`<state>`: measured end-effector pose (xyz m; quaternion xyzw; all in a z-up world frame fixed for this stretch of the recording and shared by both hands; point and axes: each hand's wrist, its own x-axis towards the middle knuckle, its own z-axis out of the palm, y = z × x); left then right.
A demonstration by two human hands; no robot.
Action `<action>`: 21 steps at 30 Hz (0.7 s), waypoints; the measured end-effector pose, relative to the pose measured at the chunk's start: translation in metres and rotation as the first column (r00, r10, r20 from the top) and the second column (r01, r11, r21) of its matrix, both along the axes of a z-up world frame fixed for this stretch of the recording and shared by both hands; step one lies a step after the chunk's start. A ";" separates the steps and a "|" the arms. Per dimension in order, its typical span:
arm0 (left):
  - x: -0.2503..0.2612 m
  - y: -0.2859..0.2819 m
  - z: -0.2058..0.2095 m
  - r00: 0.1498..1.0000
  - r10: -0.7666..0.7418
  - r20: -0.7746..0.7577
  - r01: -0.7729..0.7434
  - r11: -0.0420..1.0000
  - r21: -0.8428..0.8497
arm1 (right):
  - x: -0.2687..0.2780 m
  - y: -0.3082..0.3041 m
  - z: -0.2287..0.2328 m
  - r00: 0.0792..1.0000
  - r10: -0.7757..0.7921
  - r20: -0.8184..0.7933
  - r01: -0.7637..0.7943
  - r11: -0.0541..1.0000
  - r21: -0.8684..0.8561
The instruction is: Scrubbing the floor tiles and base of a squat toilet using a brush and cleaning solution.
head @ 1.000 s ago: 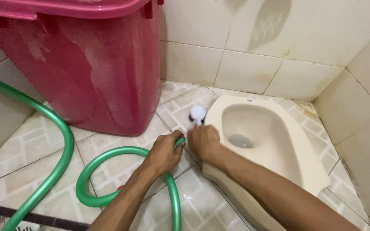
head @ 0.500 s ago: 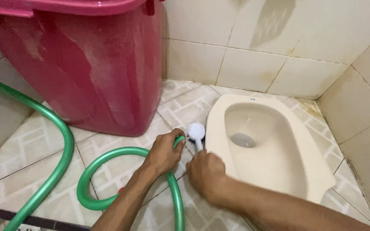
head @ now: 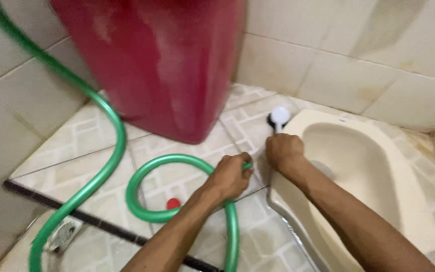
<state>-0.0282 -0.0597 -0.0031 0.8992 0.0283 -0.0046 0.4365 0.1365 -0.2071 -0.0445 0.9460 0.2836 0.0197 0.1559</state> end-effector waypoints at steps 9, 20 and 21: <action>-0.062 -0.011 -0.004 0.998 0.048 0.038 -0.044 0.994 -0.101 | -0.049 0.031 0.024 1.000 -0.008 -0.001 0.008 0.983 -0.183; -0.055 0.002 0.008 0.997 0.068 0.025 -0.065 0.994 -0.090 | -0.054 0.020 0.028 0.975 -0.109 -0.192 0.119 0.992 0.041; -0.053 0.002 0.006 0.995 0.098 -0.010 -0.098 0.994 -0.055 | -0.053 0.013 0.019 0.966 -0.110 -0.234 0.153 0.972 0.177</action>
